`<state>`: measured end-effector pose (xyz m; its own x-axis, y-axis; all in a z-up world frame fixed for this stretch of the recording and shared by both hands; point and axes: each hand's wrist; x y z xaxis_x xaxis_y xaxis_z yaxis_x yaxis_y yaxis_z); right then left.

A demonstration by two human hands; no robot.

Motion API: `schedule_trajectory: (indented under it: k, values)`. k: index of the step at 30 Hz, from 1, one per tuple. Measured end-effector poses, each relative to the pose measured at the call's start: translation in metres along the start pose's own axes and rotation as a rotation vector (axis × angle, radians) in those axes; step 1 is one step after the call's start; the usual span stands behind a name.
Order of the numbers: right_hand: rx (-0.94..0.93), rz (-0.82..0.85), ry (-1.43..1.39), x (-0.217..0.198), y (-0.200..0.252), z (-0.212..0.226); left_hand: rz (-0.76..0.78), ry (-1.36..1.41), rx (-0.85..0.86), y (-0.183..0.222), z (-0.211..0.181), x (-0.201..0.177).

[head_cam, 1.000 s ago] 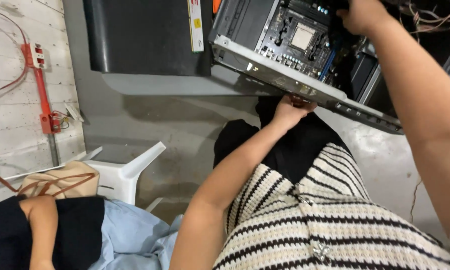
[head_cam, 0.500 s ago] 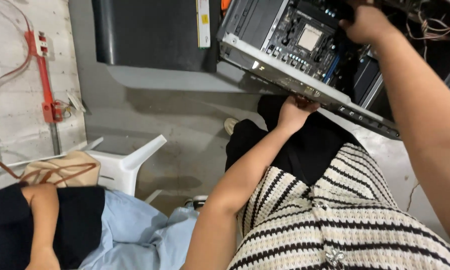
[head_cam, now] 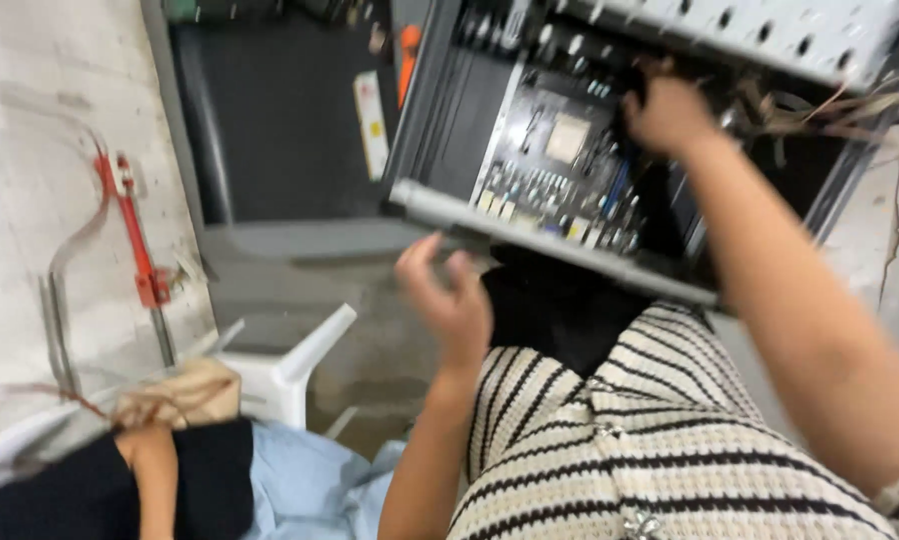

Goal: The person uses a screwdriver to remove screws from a motherboard and then installs the motherboard into a computer chassis.

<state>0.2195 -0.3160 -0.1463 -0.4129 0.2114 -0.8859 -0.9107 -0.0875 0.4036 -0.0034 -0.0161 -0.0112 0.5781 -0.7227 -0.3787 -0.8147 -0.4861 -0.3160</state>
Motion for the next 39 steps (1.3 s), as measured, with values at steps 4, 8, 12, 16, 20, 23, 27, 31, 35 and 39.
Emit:
schedule_trajectory:
  k: [4, 8, 12, 16, 20, 23, 27, 31, 35, 39]
  values:
    - [0.197, 0.021, -0.069, -0.025, 0.036, 0.021, 0.197, -0.1, 0.19, -0.057, -0.02, -0.008]
    - [0.465, -0.046, -1.036, -0.067, 0.092, 0.055, 0.778, 0.059, 0.007, -0.127, -0.049, 0.038]
    - [0.672, -0.076, -1.144, -0.066, 0.1, 0.046, 1.078, -0.101, -0.471, -0.161, 0.005, 0.124]
    - [0.792, 0.013, -1.341, -0.011, 0.103, 0.014, 1.265, -0.365, -0.515, -0.158, 0.045, 0.173]
    - [0.9, -0.069, -1.235, 0.004, 0.092, 0.016, 1.389, -0.532, -0.472, -0.167, 0.063, 0.196]
    - [1.043, -0.052, -1.234, 0.009, 0.098, 0.014, 1.409, -0.513, -0.586, -0.167, 0.065, 0.198]
    - [1.057, 0.041, -1.224, 0.024, 0.101, 0.008, 1.397, -0.53, -0.654, -0.163, 0.062, 0.202]
    - [1.064, 0.058, -1.25, 0.015, 0.102, 0.008, 1.356, -0.591, -0.677, -0.165, 0.059, 0.204]
    - [0.993, 0.02, -1.365, 0.013, 0.108, 0.002, 1.357, -0.572, -0.668, -0.164, 0.062, 0.201]
    - [0.927, 0.104, -1.224, -0.023, 0.11, 0.024, 1.342, -0.627, -0.587, -0.16, 0.069, 0.204]
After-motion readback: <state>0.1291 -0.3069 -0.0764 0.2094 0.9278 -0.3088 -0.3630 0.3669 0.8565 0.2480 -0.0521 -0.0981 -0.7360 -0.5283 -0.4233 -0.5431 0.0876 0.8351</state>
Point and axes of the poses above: each hand's wrist, its own y-axis away from the middle knuckle, its own x-axis out of the palm, z = x × y, and after that the axes turned 3 degrees about y, right-handed
